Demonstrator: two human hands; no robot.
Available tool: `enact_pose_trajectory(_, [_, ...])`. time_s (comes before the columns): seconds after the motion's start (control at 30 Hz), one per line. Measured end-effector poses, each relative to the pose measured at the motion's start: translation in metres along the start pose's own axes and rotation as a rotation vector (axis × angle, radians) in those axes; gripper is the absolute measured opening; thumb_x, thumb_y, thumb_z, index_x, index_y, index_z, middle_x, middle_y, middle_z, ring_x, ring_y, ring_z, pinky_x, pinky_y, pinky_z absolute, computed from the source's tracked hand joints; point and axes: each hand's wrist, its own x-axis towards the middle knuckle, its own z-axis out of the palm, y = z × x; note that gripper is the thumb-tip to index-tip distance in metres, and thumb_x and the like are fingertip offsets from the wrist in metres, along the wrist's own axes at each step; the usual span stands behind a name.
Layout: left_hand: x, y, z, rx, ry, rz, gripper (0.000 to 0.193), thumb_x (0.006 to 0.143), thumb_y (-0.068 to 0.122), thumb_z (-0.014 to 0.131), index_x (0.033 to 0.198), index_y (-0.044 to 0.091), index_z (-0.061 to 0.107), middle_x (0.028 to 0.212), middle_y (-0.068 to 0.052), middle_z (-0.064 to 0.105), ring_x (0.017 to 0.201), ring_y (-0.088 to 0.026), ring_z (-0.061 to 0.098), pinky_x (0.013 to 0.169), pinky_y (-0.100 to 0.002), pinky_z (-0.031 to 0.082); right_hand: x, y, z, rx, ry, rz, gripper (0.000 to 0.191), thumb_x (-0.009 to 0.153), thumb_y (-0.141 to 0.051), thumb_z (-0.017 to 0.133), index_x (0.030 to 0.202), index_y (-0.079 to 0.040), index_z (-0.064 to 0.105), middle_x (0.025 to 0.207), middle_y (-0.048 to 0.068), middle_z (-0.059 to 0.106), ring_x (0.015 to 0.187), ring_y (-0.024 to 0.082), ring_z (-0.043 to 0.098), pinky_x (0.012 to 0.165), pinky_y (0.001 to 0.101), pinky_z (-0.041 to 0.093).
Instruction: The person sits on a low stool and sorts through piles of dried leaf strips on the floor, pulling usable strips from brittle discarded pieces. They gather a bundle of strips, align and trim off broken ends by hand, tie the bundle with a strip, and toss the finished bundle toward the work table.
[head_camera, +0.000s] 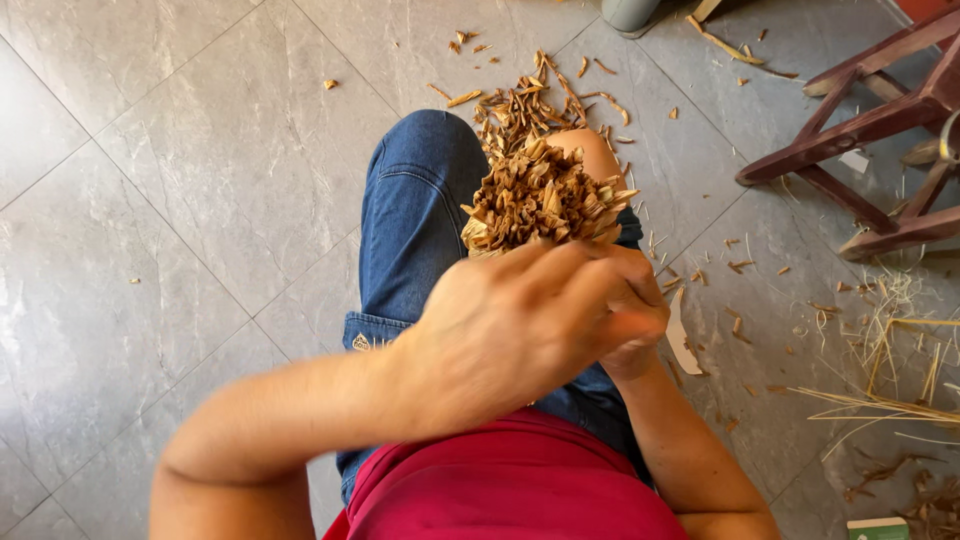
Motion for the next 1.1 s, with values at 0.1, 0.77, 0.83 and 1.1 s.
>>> enact_pose_trajectory(0.1, [-0.043, -0.014, 0.036, 0.074, -0.005, -0.242, 0.050, 0.084, 0.056, 0.076, 0.091, 0.009, 0.060, 0.078, -0.006, 0.059, 0.069, -0.024, 0.066, 0.054, -0.036, 0.052, 0.010, -0.006, 0.004, -0.352, -0.078, -0.294, 0.024, 0.093, 0.008, 0.076, 0.115, -0.002, 0.074, 0.118, 0.009, 0.068, 0.105, 0.022, 0.069, 0.090, 0.0318, 0.058])
enact_pose_trajectory(0.77, [-0.081, -0.100, 0.001, 0.055, 0.196, -0.086, 0.014, 0.090, 0.005, 0.074, 0.100, 0.010, 0.067, 0.101, -0.005, 0.062, 0.087, -0.022, 0.066, 0.073, -0.034, 0.056, 0.024, 0.018, -0.003, -0.286, -0.109, -0.073, 0.017, 0.099, 0.007, 0.076, 0.105, -0.003, 0.063, 0.102, 0.004, 0.060, 0.083, 0.011, 0.058, 0.070, 0.0225, 0.046])
enact_pose_trajectory(0.83, [-0.079, -0.106, 0.017, -0.108, 0.248, -0.159, 0.016, 0.091, 0.001, 0.075, 0.106, 0.009, 0.072, 0.106, -0.011, 0.059, 0.086, -0.019, 0.066, 0.076, -0.032, 0.058, 0.022, 0.024, -0.007, -0.257, -0.088, -0.025, 0.012, 0.098, 0.003, 0.073, 0.102, -0.001, 0.062, 0.108, 0.006, 0.056, 0.082, 0.010, 0.052, 0.068, 0.0217, 0.043])
enact_pose_trajectory(1.1, [-0.096, -0.104, 0.077, -0.994, 0.483, -0.499, 0.019, 0.102, 0.005, 0.069, 0.121, 0.002, 0.068, 0.118, -0.001, 0.060, 0.106, -0.010, 0.062, 0.096, -0.024, 0.052, 0.027, 0.034, -0.027, 0.109, -0.187, 0.146, 0.040, 0.101, -0.026, 0.073, 0.129, -0.001, 0.058, 0.124, 0.005, 0.062, 0.103, 0.008, 0.058, 0.097, 0.0223, 0.047])
